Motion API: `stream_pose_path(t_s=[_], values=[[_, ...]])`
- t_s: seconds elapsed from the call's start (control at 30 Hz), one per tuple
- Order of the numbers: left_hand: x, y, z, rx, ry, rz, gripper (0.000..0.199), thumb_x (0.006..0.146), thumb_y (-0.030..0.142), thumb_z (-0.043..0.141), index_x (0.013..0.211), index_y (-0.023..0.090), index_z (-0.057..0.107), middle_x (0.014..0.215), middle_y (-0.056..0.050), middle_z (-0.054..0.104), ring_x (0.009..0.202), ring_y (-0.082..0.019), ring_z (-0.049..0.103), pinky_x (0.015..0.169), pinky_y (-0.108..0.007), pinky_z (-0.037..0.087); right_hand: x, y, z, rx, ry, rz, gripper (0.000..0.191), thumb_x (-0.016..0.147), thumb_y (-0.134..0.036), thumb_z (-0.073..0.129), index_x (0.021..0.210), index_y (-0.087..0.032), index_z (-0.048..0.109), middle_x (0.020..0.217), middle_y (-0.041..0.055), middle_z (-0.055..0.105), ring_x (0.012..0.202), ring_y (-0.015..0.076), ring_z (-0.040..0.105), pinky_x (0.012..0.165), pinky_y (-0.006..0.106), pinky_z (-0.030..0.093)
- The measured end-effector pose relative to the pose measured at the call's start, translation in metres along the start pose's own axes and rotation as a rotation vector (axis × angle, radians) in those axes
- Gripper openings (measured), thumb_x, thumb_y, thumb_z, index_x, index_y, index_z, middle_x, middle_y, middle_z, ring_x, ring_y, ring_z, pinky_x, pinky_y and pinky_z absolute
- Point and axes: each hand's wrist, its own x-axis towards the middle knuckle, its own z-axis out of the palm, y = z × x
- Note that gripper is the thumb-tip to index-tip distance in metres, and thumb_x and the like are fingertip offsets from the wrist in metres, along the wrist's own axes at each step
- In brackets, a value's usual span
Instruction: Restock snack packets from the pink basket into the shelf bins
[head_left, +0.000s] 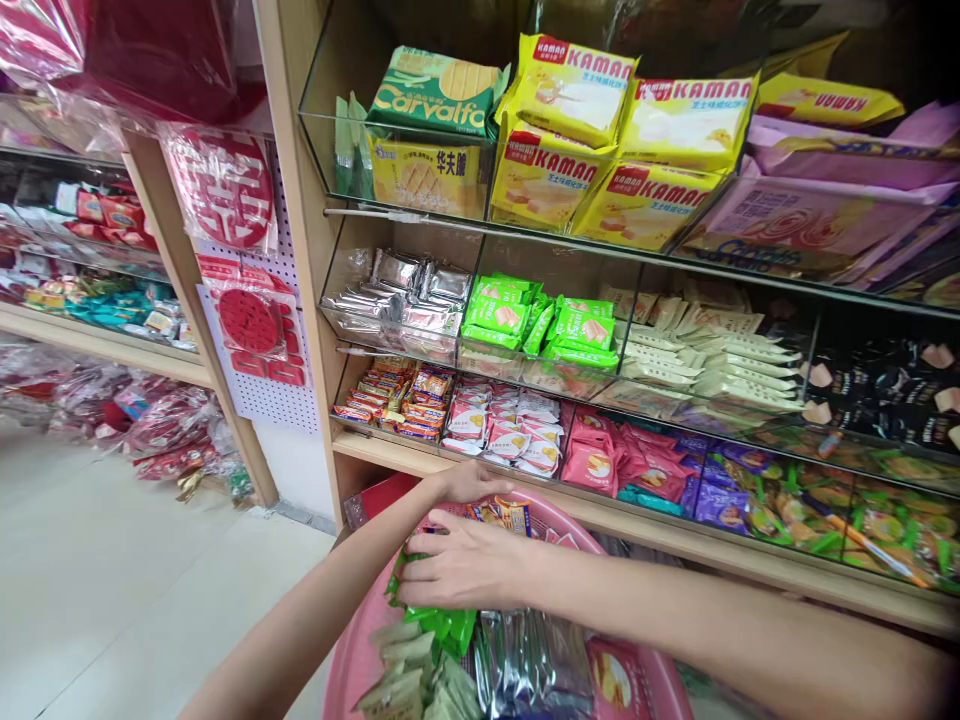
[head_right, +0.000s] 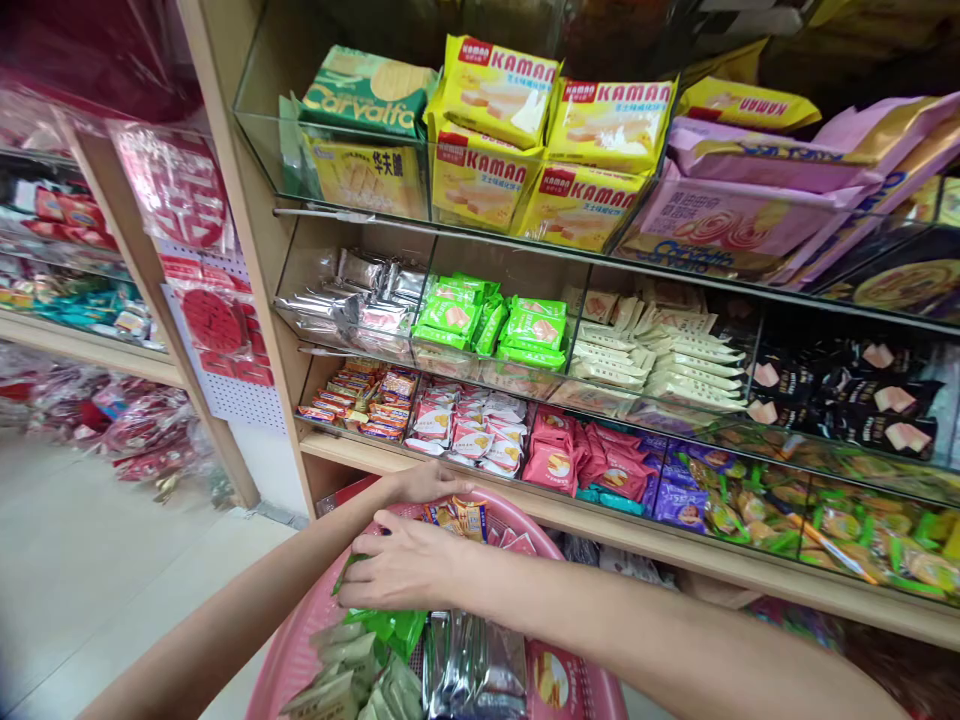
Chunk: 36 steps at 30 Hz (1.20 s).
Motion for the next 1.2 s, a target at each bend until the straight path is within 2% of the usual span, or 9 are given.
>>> stream_pose_path(t_s=[0.13,0.23,0.3,0.4,0.5,0.6,0.7,0.9,1.2], values=[[-0.001,0.000,-0.001,-0.017,-0.012,0.016,0.065,0.065,0.079,0.039,0.047,0.017,0.042,0.046,0.004,0.036,0.048,-0.010,0.032,0.050,-0.025,0.023,-0.004,0.002,0.004,0.000,0.018,-0.020,0.016,0.091,-0.015,0.042,0.097,-0.022,0.056,0.103,-0.0041,0.062,0.100,0.0156,0.048,0.083,0.037,0.038],[0.001,-0.003,0.000,-0.009,-0.003,-0.008,0.064,0.065,0.079,0.040,0.048,0.017,0.045,0.046,0.004,0.035,0.048,-0.010,0.031,0.050,-0.025,0.023,-0.010,0.000,-0.001,0.006,0.040,0.068,0.019,0.092,-0.016,0.039,0.106,-0.020,0.052,0.106,0.0002,0.060,0.098,0.0158,0.049,0.079,0.036,0.038],[0.003,-0.005,0.001,-0.008,-0.002,-0.012,0.064,0.066,0.078,0.041,0.050,0.016,0.050,0.046,0.004,0.036,0.049,-0.010,0.032,0.050,-0.025,0.023,-0.011,-0.006,-0.004,0.001,0.063,0.276,0.019,0.090,-0.015,0.041,0.107,-0.017,0.050,0.097,0.0035,0.061,0.091,0.0178,0.051,0.075,0.035,0.038],[0.006,-0.007,0.002,-0.002,-0.007,0.004,0.064,0.067,0.077,0.042,0.052,0.016,0.054,0.047,0.003,0.040,0.050,-0.010,0.034,0.050,-0.025,0.024,-0.005,-0.019,-0.004,-0.005,0.057,0.697,0.020,0.086,-0.026,0.050,0.102,-0.014,0.052,0.081,0.0072,0.061,0.081,0.0230,0.053,0.071,0.037,0.039],[0.006,-0.006,0.002,0.014,-0.009,0.005,0.064,0.068,0.076,0.041,0.050,0.016,0.051,0.047,0.003,0.040,0.048,-0.010,0.034,0.049,-0.025,0.024,0.011,-0.036,0.005,0.023,0.004,0.894,0.045,0.079,-0.047,0.057,0.105,-0.011,0.052,0.077,0.0127,0.064,0.087,0.0298,0.055,0.078,0.043,0.038],[0.003,-0.003,0.000,0.024,-0.020,0.015,0.064,0.068,0.077,0.039,0.049,0.016,0.047,0.047,0.003,0.039,0.048,-0.010,0.033,0.049,-0.025,0.023,0.027,-0.048,0.018,0.019,-0.045,0.957,0.062,0.073,-0.059,0.057,0.111,-0.011,0.049,0.085,0.0194,0.066,0.100,0.0350,0.054,0.089,0.047,0.033],[0.001,-0.002,-0.002,0.022,-0.040,0.039,0.065,0.068,0.077,0.038,0.050,0.016,0.048,0.048,0.003,0.038,0.049,-0.010,0.033,0.050,-0.025,0.024,0.037,-0.053,0.025,0.016,-0.102,0.994,0.065,0.072,-0.064,0.055,0.110,-0.012,0.049,0.088,0.0227,0.065,0.099,0.0368,0.056,0.089,0.049,0.032],[0.002,-0.005,-0.001,0.015,-0.035,0.037,0.065,0.069,0.076,0.038,0.057,0.014,0.056,0.051,0.003,0.040,0.051,-0.010,0.035,0.050,-0.024,0.025,0.038,-0.050,0.027,0.051,-0.101,0.996,0.051,0.072,-0.045,0.063,0.109,-0.013,0.048,0.079,0.0160,0.066,0.089,0.0333,0.058,0.087,0.047,0.034],[0.003,-0.005,-0.001,-0.012,-0.045,0.037,0.064,0.068,0.077,0.040,0.048,0.016,0.046,0.047,0.003,0.040,0.048,-0.009,0.033,0.049,-0.025,0.023,0.026,-0.045,0.014,0.202,-0.094,0.965,0.044,0.071,-0.028,0.062,0.109,-0.012,0.048,0.085,0.0156,0.064,0.093,0.0319,0.054,0.085,0.047,0.035]])
